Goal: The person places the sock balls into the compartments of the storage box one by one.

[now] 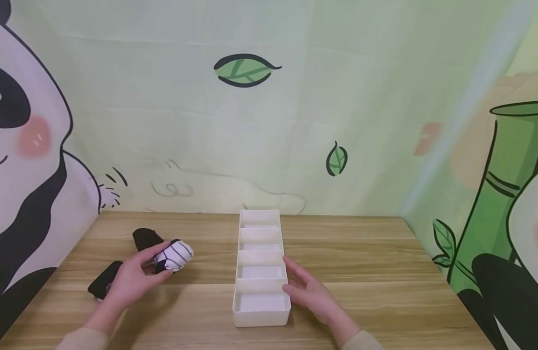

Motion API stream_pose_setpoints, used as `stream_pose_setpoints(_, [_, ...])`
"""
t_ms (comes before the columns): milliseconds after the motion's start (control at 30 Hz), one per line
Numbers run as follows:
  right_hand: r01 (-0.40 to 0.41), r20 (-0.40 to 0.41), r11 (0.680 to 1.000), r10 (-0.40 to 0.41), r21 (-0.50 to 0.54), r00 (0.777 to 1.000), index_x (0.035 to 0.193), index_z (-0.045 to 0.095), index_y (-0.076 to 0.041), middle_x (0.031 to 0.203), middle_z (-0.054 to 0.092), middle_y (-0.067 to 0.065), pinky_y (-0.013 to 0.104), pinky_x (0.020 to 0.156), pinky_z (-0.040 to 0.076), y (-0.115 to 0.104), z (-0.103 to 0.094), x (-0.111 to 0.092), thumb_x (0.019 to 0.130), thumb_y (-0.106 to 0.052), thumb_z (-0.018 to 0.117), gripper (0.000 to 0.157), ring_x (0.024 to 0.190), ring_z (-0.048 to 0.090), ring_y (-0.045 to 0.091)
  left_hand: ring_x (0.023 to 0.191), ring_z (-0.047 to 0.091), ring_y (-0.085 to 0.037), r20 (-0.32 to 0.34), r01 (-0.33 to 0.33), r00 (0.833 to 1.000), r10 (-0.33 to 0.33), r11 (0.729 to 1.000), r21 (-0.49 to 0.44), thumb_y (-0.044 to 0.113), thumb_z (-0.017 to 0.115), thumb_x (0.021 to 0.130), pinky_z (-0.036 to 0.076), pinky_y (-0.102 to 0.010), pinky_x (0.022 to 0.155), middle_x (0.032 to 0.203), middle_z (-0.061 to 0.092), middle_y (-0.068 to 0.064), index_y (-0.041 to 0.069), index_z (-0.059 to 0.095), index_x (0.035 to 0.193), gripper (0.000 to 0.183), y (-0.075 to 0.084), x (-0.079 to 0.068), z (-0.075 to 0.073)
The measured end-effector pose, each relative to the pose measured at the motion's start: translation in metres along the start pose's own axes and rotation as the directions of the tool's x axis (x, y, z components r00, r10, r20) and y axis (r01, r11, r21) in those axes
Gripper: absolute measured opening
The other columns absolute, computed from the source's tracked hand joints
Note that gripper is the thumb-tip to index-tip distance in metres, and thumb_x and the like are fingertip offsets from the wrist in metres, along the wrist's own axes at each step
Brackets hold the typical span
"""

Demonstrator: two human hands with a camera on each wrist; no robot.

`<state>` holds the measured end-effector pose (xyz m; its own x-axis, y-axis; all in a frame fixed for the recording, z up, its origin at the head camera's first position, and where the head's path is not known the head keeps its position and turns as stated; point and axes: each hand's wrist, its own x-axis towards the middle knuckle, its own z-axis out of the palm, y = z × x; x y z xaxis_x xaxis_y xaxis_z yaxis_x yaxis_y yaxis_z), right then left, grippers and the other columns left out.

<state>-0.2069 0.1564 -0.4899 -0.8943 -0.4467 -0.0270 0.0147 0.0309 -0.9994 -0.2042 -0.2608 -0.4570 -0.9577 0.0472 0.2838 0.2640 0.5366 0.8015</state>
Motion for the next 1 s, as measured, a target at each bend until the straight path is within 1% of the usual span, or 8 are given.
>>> stream_pose_setpoints(100, [-0.003,-0.003,1.0,0.003,0.006,1.0,0.157,0.026,-0.012,0.16,0.019,0.025,0.046,0.103,0.044,-0.001,0.001,0.0,0.096,-0.012,0.065,0.073,0.138,0.035,0.045,0.105,0.064,-0.037,0.019,-0.008,1.0,0.009,0.999,-0.047,0.004,0.083,0.079,0.055,-0.026,0.082,0.131,0.055,-0.03,-0.002,0.056,0.137,0.065,0.005,0.003,0.011])
stream_pose_setpoints(167, [-0.003,-0.005,1.0,0.003,0.009,1.0,0.157,0.026,-0.012,0.16,0.019,0.025,0.046,0.103,0.044,-0.001,0.001,0.0,0.096,-0.012,0.065,0.073,0.137,0.035,0.045,0.107,0.063,-0.038,0.029,-0.02,0.999,0.022,0.998,-0.066,0.003,0.082,0.079,0.055,-0.03,0.085,0.131,0.056,-0.03,-0.002,0.055,0.137,0.065,0.009,0.005,0.017])
stream_pose_setpoints(333, [-0.003,-0.01,1.0,0.003,0.009,1.0,0.157,0.026,-0.012,0.16,0.019,0.024,0.045,0.103,0.045,-0.001,0.002,0.0,0.096,-0.012,0.066,0.073,0.137,0.036,0.044,0.114,0.058,-0.037,0.047,-0.064,0.997,0.068,0.993,-0.098,-0.001,0.082,0.077,0.052,-0.033,0.092,0.13,0.057,-0.028,-0.004,0.056,0.136,0.065,0.015,0.013,0.032])
stream_pose_setpoints(433, [-0.001,-0.01,1.0,0.002,0.013,1.0,0.157,0.026,-0.012,0.16,0.019,0.025,0.046,0.102,0.045,0.0,0.002,0.0,0.096,-0.012,0.066,0.073,0.137,0.036,0.044,0.116,0.057,-0.038,0.056,-0.068,0.996,0.075,0.991,-0.115,-0.002,0.081,0.077,0.051,-0.035,0.094,0.131,0.057,-0.027,-0.004,0.056,0.136,0.064,0.018,0.018,0.039])
stream_pose_setpoints(567, [0.0,-0.013,1.0,0.0,0.014,1.0,0.157,0.026,-0.012,0.16,0.018,0.025,0.047,0.102,0.044,0.0,0.001,0.0,0.096,-0.011,0.065,0.073,0.137,0.036,0.045,0.117,0.057,-0.039,0.06,-0.043,0.997,0.051,0.991,-0.128,0.0,0.081,0.078,0.051,-0.038,0.094,0.133,0.056,-0.027,-0.002,0.056,0.137,0.064,0.025,0.023,0.048])
stream_pose_setpoints(800, [-0.002,-0.015,1.0,0.002,0.006,1.0,0.157,0.026,-0.012,0.16,0.019,0.025,0.046,0.102,0.045,0.0,0.002,0.0,0.096,-0.011,0.065,0.073,0.137,0.036,0.045,0.122,0.053,-0.039,0.078,-0.036,0.996,0.046,0.991,-0.126,0.0,0.079,0.08,0.048,-0.045,0.098,0.138,0.052,-0.026,0.0,0.055,0.139,0.063,0.034,0.037,0.066])
stream_pose_setpoints(900, [-0.004,-0.016,1.0,0.004,0.003,1.0,0.157,0.027,-0.012,0.16,0.019,0.025,0.046,0.102,0.045,0.001,0.002,0.0,0.096,-0.011,0.065,0.073,0.137,0.036,0.045,0.122,0.053,-0.038,0.081,-0.012,0.996,0.022,0.992,-0.124,0.002,0.079,0.081,0.048,-0.046,0.099,0.139,0.052,-0.024,0.003,0.055,0.139,0.063,0.038,0.044,0.074])
stream_pose_setpoints(1000, [-0.002,-0.024,1.0,0.002,0.002,1.0,0.157,0.027,-0.012,0.159,0.019,0.025,0.046,0.102,0.045,0.001,0.002,0.0,0.096,-0.011,0.065,0.072,0.137,0.035,0.046,0.123,0.052,-0.038,0.08,0.016,0.997,-0.005,0.99,-0.142,0.004,0.078,0.082,0.047,-0.045,0.1,0.138,0.052,-0.022,0.004,0.056,0.139,0.061,0.043,0.052,0.082])
